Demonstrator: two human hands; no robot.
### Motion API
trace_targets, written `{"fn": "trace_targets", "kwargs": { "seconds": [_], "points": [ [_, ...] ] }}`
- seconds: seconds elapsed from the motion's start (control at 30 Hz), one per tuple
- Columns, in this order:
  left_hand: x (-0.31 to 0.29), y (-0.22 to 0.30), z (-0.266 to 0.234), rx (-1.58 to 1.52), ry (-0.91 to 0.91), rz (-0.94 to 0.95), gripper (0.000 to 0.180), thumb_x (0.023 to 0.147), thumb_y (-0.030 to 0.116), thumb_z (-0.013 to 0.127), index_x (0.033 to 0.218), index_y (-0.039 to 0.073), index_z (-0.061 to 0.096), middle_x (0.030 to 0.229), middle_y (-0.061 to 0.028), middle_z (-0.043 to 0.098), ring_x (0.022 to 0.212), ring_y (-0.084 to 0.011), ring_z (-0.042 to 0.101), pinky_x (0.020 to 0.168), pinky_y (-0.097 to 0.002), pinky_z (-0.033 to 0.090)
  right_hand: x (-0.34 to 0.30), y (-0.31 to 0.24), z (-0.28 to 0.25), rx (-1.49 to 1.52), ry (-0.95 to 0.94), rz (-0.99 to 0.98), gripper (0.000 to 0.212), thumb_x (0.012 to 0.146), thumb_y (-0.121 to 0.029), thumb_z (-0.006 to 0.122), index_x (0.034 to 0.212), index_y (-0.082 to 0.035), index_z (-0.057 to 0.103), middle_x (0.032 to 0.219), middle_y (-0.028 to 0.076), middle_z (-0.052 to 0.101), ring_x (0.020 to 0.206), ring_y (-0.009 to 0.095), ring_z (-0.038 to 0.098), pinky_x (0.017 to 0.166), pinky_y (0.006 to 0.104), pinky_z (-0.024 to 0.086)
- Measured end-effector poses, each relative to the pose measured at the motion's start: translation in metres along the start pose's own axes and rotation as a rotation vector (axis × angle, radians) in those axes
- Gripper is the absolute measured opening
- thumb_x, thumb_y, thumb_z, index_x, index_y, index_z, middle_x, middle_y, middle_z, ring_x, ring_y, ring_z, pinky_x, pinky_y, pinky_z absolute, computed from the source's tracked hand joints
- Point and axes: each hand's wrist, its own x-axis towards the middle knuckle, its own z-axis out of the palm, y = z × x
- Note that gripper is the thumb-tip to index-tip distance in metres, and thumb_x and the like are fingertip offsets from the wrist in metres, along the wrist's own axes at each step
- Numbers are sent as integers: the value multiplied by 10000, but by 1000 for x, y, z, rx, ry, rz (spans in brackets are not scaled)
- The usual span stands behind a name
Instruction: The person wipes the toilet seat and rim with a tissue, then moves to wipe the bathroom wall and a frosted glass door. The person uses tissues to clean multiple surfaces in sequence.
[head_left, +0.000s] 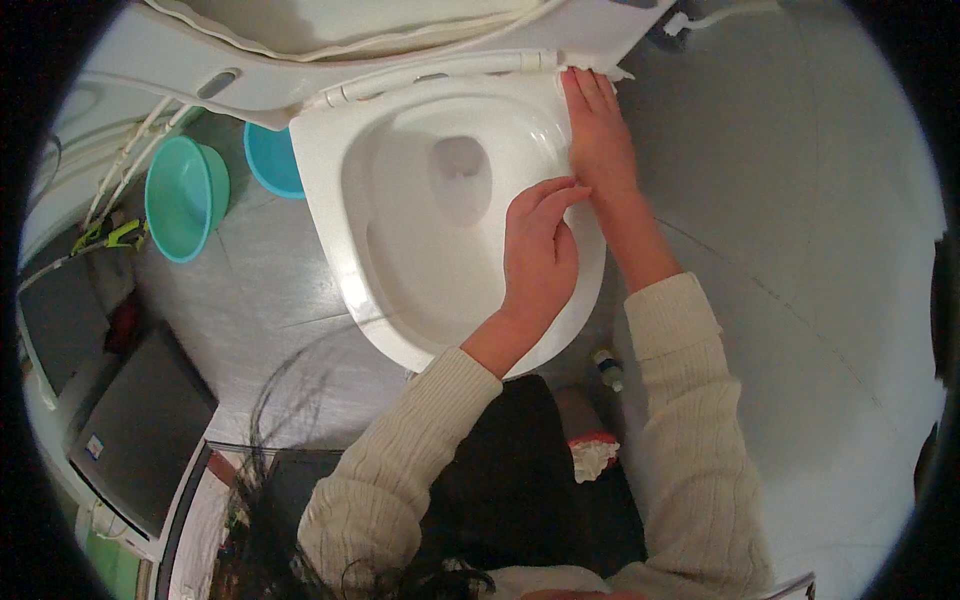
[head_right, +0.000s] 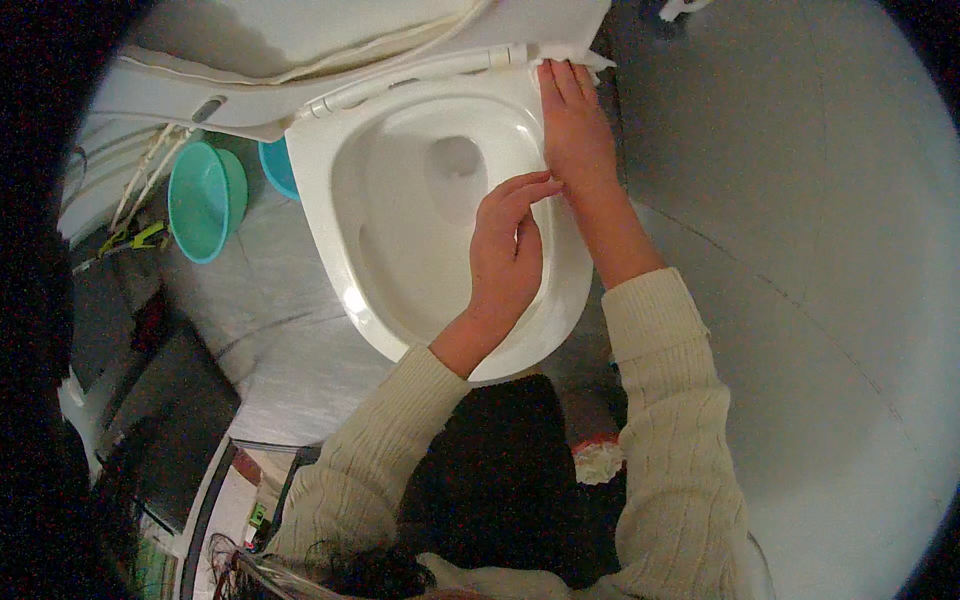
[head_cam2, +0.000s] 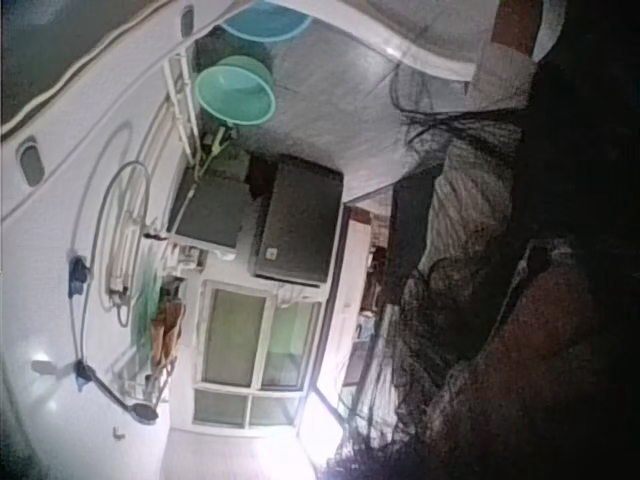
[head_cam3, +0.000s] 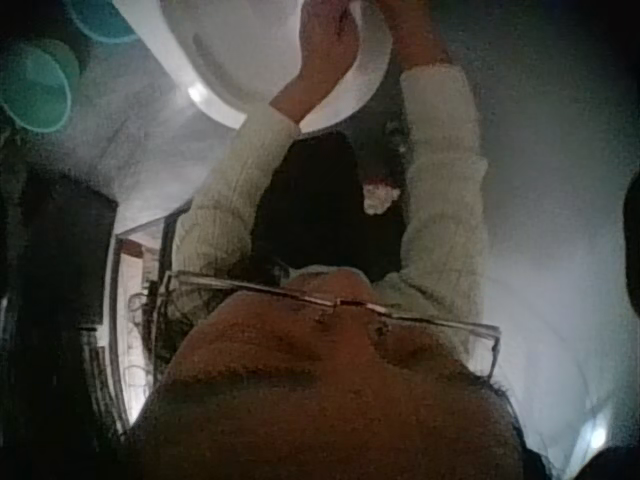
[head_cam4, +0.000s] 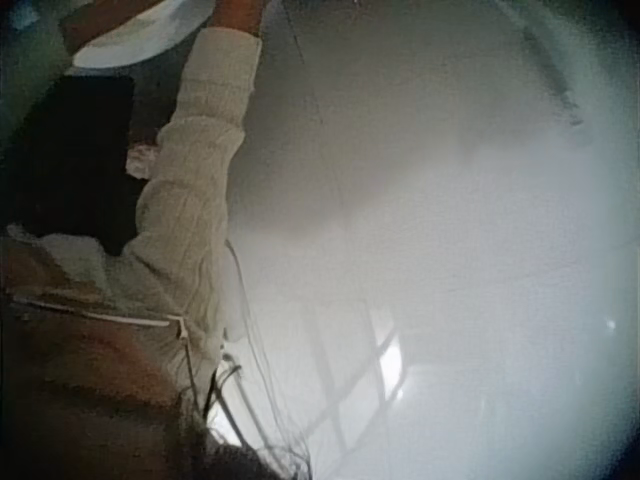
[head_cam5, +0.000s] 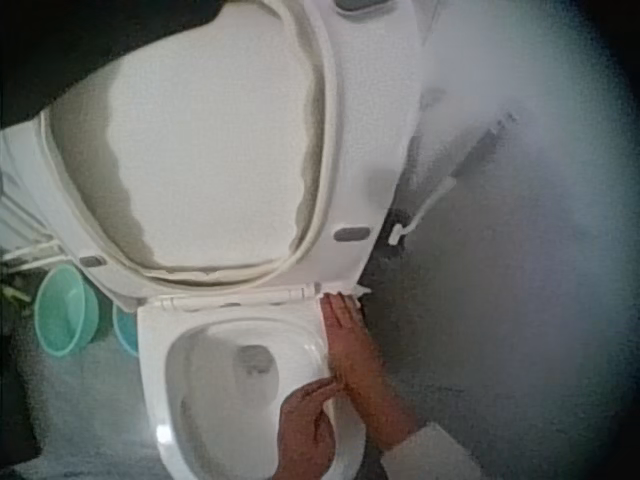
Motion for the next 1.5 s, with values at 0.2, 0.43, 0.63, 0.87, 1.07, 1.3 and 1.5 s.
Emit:
{"fn": "trace_targets", "kwargs": {
  "seconds": [0.2,0.43,0.63,0.87,1.07,1.3,1.5],
  "points": [
    [-41,4,-8,3,-68,-49,387,860,-103,468,1130,76,679,1238,-104,652,1192,-292,567,1009,-381,449,-47,-14,-26,56,-47,23,489,944,-28,458,1432,-5,439,1475,150,444,1372,354,414,1116,407,414],
    [-64,6,-24,-3,-76,-58,392,854,-110,471,1130,76,679,1222,-106,657,1169,-294,578,1004,-384,450,-67,-19,-24,48,-33,34,522,923,1,468,1442,2,423,1501,154,425,1395,365,395,1134,415,392],
    [-66,-5,-23,-45,-52,-64,429,773,-129,484,1114,59,664,1199,-123,636,1149,-325,551,1014,-411,424,-31,1,-10,76,61,-25,525,911,14,473,1434,-4,440,1500,165,435,1401,376,389,1150,413,371],
    [-93,9,-21,-119,-72,-81,414,774,-132,490,1097,60,665,1188,-125,639,1147,-334,554,1014,-419,423,-160,-27,-50,111,-214,-35,481,902,-12,521,1383,-9,517,1467,125,466,1372,329,429,1119,394,411],
    [-120,19,-32,-105,-130,-115,400,775,-129,514,1099,56,657,1188,-124,633,1134,-338,556,1001,-421,430,-107,-2,-34,226,-205,53,335,877,-34,604,1210,-55,635,1302,73,577,1203,287,541,1010,369,484],
    [-126,15,-42,-116,-91,-199,381,835,-122,506,1107,82,680,1222,-96,641,1166,-298,563,1003,-389,441,18,-22,-26,-91,-114,-694,187,769,-62,648,949,-30,684,1042,52,610,1051,235,562,901,325,541],
    [-125,18,-45,-145,-53,-250,389,826,-128,501,1102,82,677,1210,-99,643,1144,-297,573,984,-384,453,12,-31,-28,-359,-442,-574,128,781,-38,644,906,-39,672,1016,55,599,1057,245,565,856,318,564]
  ]
}}
